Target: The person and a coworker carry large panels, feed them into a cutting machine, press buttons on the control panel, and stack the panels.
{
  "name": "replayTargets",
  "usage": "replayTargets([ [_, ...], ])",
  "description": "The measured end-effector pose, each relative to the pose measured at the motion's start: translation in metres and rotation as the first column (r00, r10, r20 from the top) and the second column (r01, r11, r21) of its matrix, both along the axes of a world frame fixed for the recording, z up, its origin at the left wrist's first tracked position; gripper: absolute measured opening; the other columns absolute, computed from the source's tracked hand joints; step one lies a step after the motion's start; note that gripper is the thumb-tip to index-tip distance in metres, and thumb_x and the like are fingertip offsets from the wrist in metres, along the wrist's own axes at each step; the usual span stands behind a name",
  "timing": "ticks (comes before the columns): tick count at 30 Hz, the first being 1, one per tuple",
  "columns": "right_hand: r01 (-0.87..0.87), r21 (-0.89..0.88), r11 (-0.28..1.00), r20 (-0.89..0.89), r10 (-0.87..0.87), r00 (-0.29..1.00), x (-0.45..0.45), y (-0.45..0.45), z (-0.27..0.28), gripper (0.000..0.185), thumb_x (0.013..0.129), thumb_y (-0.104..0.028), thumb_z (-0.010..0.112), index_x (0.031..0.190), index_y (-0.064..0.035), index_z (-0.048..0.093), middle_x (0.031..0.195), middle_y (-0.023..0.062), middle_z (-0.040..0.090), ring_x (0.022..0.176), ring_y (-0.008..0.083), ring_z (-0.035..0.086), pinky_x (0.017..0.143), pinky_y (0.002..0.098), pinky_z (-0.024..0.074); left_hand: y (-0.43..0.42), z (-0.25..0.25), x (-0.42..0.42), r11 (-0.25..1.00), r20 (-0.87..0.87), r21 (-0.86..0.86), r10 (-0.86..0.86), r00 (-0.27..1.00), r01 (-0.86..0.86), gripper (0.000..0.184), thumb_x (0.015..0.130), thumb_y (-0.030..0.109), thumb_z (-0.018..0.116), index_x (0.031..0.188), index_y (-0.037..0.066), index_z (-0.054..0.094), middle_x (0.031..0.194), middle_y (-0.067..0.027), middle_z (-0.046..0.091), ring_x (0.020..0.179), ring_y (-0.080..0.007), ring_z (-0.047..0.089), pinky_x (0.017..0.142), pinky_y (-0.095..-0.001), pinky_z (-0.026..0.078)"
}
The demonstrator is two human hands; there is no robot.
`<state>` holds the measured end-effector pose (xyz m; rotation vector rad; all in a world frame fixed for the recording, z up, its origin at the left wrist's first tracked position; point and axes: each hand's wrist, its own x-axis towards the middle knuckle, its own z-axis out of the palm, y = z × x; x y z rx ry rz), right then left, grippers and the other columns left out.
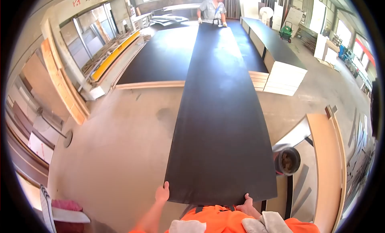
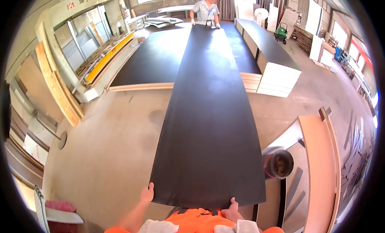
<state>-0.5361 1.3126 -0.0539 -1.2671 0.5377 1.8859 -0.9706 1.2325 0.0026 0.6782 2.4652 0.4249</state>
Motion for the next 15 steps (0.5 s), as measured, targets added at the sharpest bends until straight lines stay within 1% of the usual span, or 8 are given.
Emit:
replayTargets([
  [3,-0.026,-0.045,0.999,0.136,0.032,0.990,-0.043,0.118,0.022,0.050,0.103,-0.047,0.045,0.136,-0.0114,0.056,0.147,0.0061,0.051,0.136,0.0325,0.045,0.114,0.0594,0.0315,0.126,-0.003,-0.032,0.992,-0.006,-0.123,-0.013,1.000,0.012,0.081,0.100,0.063,0.029,0.105,-0.007,0.070,0.106,-0.0303,0.068,0.108,-0.0465,0.062,0.095,-0.0515,0.048],
  [5,0.012,-0.090,0.996,0.039,-0.009,0.999,-0.060,0.179,0.013,0.051,0.103,-0.048,0.045,0.137,-0.0101,0.055,0.147,0.0065,0.051,0.136,0.0331,0.045,0.115,0.0604,0.0306,0.183,-0.035,-0.051,0.995,-0.145,-0.050,-0.092,0.985,0.086,0.082,0.100,0.064,0.029,0.102,-0.006,0.070,0.105,-0.0296,0.068,0.106,-0.0464,0.063,0.093,-0.0518,0.049],
  [6,0.031,-0.086,0.996,-0.015,-0.033,0.999,-0.069,0.228,0.008,0.052,0.103,-0.048,0.045,0.137,-0.0095,0.054,0.148,0.0067,0.050,0.136,0.0334,0.045,0.115,0.0608,0.0301,0.233,-0.046,-0.066,0.992,-0.221,0.010,-0.124,0.967,0.129,0.082,0.100,0.064,0.029,0.100,-0.006,0.071,0.105,-0.0293,0.068,0.105,-0.0464,0.063,0.092,-0.0519,0.049],
  [9,0.049,-0.053,0.997,-0.056,-0.052,0.997,-0.078,0.333,-0.040,0.054,0.103,-0.049,0.046,0.136,-0.0074,0.054,0.149,0.0074,0.049,0.136,0.0344,0.045,0.115,0.0588,0.0313,0.358,-0.035,-0.084,0.993,-0.060,-0.088,-0.089,0.994,0.083,0.079,0.101,0.062,0.030,0.100,-0.006,0.071,0.102,-0.0294,0.069,0.103,-0.0470,0.064,0.088,-0.0525,0.050],
  [12,-0.050,-0.153,0.987,0.059,0.060,0.996,-0.100,0.442,-0.014,0.055,0.102,-0.050,0.047,0.136,-0.0066,0.053,0.150,0.0076,0.047,0.136,0.0350,0.044,0.115,0.0554,0.0327,0.473,-0.011,-0.098,0.986,-0.023,-0.119,-0.124,0.992,0.121,0.076,0.101,0.060,0.031,0.102,-0.006,0.071,0.099,-0.0304,0.068,0.101,-0.0476,0.063,0.086,-0.0532,0.050],
  [13,-0.014,-0.166,0.986,0.050,0.023,0.998,-0.106,0.470,-0.016,0.056,0.102,-0.051,0.047,0.135,-0.0065,0.054,0.150,0.0076,0.047,0.136,0.0351,0.044,0.115,0.0545,0.0330,0.504,-0.013,-0.102,0.984,-0.061,-0.110,-0.150,0.987,0.143,0.076,0.102,0.059,0.031,0.102,-0.006,0.071,0.099,-0.0305,0.068,0.101,-0.0478,0.063,0.086,-0.0532,0.050],
  [15,0.031,-0.165,0.986,0.027,-0.027,0.999,-0.117,0.557,-0.029,0.056,0.102,-0.052,0.048,0.134,-0.0065,0.054,0.150,0.0078,0.047,0.136,0.0353,0.044,0.115,0.0528,0.0334,0.583,-0.029,-0.113,0.984,-0.149,-0.066,-0.173,0.974,0.165,0.075,0.102,0.058,0.032,0.101,-0.006,0.071,0.099,-0.0306,0.068,0.100,-0.0482,0.063,0.085,-0.0533,0.049],
])
